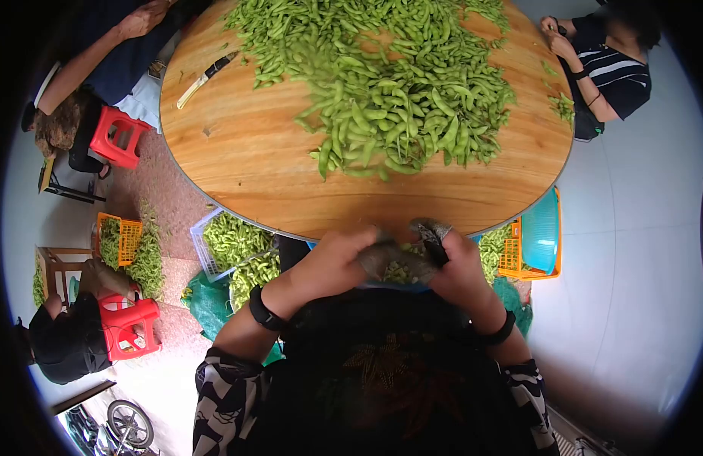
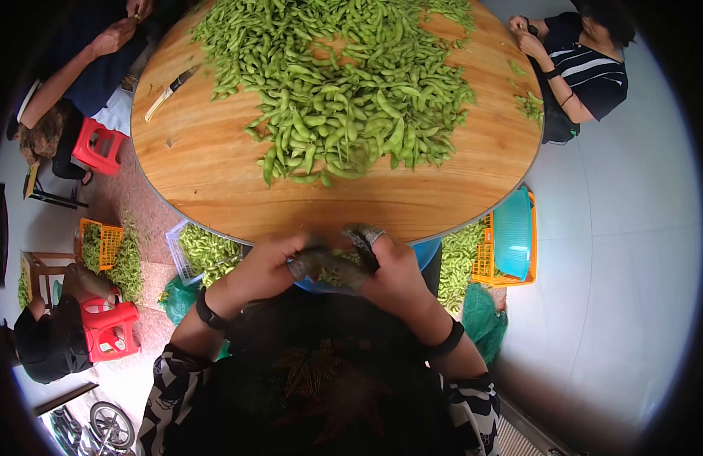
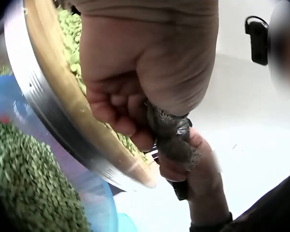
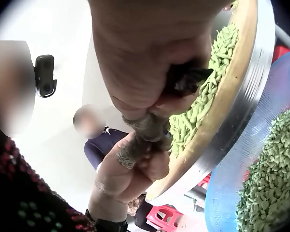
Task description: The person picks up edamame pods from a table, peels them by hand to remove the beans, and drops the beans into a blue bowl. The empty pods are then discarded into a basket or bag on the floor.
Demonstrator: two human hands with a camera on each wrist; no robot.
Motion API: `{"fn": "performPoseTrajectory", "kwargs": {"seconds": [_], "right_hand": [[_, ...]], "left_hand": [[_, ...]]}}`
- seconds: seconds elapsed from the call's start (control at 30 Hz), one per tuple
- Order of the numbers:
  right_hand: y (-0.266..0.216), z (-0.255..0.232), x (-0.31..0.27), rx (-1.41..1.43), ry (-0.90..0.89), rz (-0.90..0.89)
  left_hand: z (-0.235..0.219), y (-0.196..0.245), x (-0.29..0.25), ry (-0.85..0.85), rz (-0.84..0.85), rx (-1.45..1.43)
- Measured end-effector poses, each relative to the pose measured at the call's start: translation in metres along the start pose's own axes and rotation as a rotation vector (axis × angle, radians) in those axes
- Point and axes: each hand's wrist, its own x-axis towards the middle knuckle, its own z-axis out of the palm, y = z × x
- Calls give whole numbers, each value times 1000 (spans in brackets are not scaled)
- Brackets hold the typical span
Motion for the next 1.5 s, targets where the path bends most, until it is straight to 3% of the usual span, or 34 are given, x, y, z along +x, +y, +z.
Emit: {"fn": "performPoseTrajectory", "kwargs": {"seconds": [0.03, 0.13, 0.3, 0.47, 0.57, 0.63, 0.67, 0.73, 0.8, 0.87, 0.93, 0.97, 1.07, 1.1, 1.13, 1.17, 1.23, 1.3, 1.37, 1.4, 1.47, 1.5], "right_hand": [[6, 2, -1, 37, 9, -26], [5, 9, -1, 120, -27, -39], [10, 16, -1, 193, -76, -53], [6, 14, -1, 357, -147, 96], [9, 14, 2, 298, -154, 54], [17, 12, 3, 297, -194, 93], [20, 12, 3, 297, -237, 133], [22, 18, 8, 351, -234, 195], [19, 17, 12, 408, -230, 258], [10, 9, 18, 1043, -336, 691], [11, 6, 18, 1132, -374, 705], [11, 5, 18, 1218, -413, 715], [4, 0, 20, 1035, -379, 703], [3, 1, 19, 1039, -373, 702], [2, 2, 19, 833, -367, 622], [2, 3, 19, 630, -358, 540], [4, 3, 16, 539, -332, 483], [8, 6, 13, 448, -306, 427], [12, 12, 9, 352, -102, 126], [12, 12, 8, 354, -97, 127], [12, 8, 7, 551, -193, 290], [11, 5, 7, 553, -190, 290]], "left_hand": [[0, 4, -2, 14, -186, -339], [7, -4, -6, 111, -264, -564], [17, -6, -7, 200, -264, -649], [25, -13, -8, 309, -257, -625], [28, -15, -7, 324, -184, -434], [24, -13, -4, 419, 125, 205], [24, -10, -4, 417, 126, 205], [24, -6, -5, 433, 203, 659], [23, -13, -8, 395, 145, 632], [22, -18, -8, 357, 85, 605], [18, -15, -4, 289, -399, -762], [16, -10, -4, 287, -404, -760], [10, -3, 0, 199, -408, -632], [11, -9, 1, 247, -134, -110], [11, -12, 2, 282, 147, 410], [11, -12, 2, 278, 148, 412], [8, -3, 3, 257, 259, 881], [14, -5, 6, 291, 287, 901], [20, -7, 7, 322, 317, 919], [23, -7, 5, 324, 257, 853], [24, -3, 2, 322, 199, 788], [22, 2, -1, 269, -78, 247]]}}
